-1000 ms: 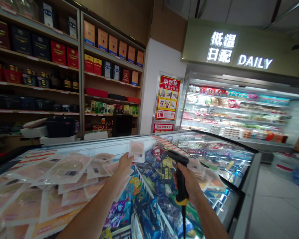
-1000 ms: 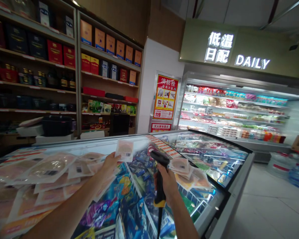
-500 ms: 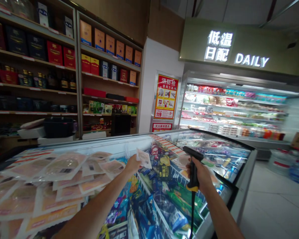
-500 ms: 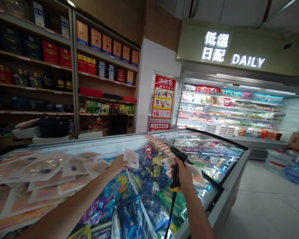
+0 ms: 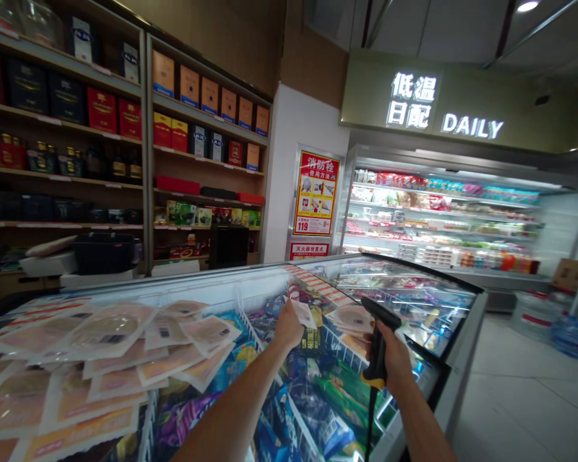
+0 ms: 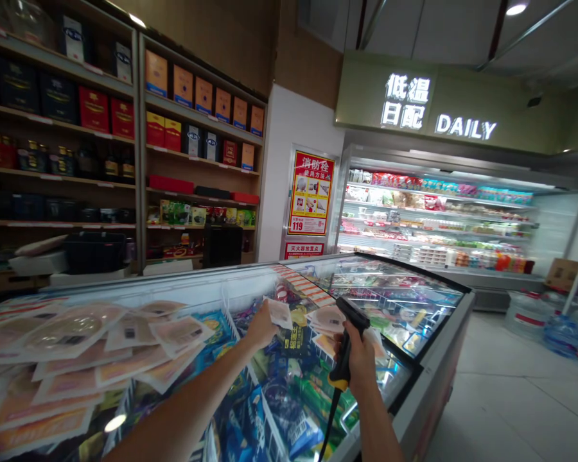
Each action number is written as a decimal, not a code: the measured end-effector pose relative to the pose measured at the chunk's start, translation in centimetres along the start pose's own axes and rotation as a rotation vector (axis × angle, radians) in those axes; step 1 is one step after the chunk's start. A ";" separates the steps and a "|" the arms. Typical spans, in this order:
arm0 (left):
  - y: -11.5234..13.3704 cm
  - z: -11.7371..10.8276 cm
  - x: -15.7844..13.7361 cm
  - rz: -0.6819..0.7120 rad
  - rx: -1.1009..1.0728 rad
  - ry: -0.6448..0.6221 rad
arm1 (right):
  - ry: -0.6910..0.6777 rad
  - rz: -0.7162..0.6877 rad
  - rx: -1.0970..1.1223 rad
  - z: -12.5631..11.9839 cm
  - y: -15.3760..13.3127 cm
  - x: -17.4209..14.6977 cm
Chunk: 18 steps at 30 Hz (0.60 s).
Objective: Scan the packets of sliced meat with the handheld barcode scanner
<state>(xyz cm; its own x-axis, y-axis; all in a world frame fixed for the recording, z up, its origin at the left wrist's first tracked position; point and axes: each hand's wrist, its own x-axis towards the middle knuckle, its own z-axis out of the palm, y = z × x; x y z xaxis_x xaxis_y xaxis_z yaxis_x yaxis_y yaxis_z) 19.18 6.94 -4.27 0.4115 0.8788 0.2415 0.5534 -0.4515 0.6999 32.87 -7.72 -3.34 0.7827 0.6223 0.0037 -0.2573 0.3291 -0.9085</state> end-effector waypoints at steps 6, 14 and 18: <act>-1.3 -0.8 -0.3 0.112 0.244 0.045 | 0.009 -0.014 0.013 -0.1 0.0 -0.3; -6.3 -11.5 -2.8 -0.189 0.751 0.134 | -0.078 -0.006 -0.028 0.6 0.3 -1.1; -7.8 -14.6 -3.3 -0.257 0.727 -0.019 | -0.191 0.030 -0.057 1.2 0.4 -1.7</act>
<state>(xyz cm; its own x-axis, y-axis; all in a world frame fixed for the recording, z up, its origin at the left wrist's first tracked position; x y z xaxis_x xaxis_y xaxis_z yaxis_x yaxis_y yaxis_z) 2.95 9.78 -0.69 0.2145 0.9699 0.1151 0.9672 -0.2273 0.1129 30.77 -7.84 -3.22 0.6521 0.7565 0.0505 -0.2421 0.2709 -0.9317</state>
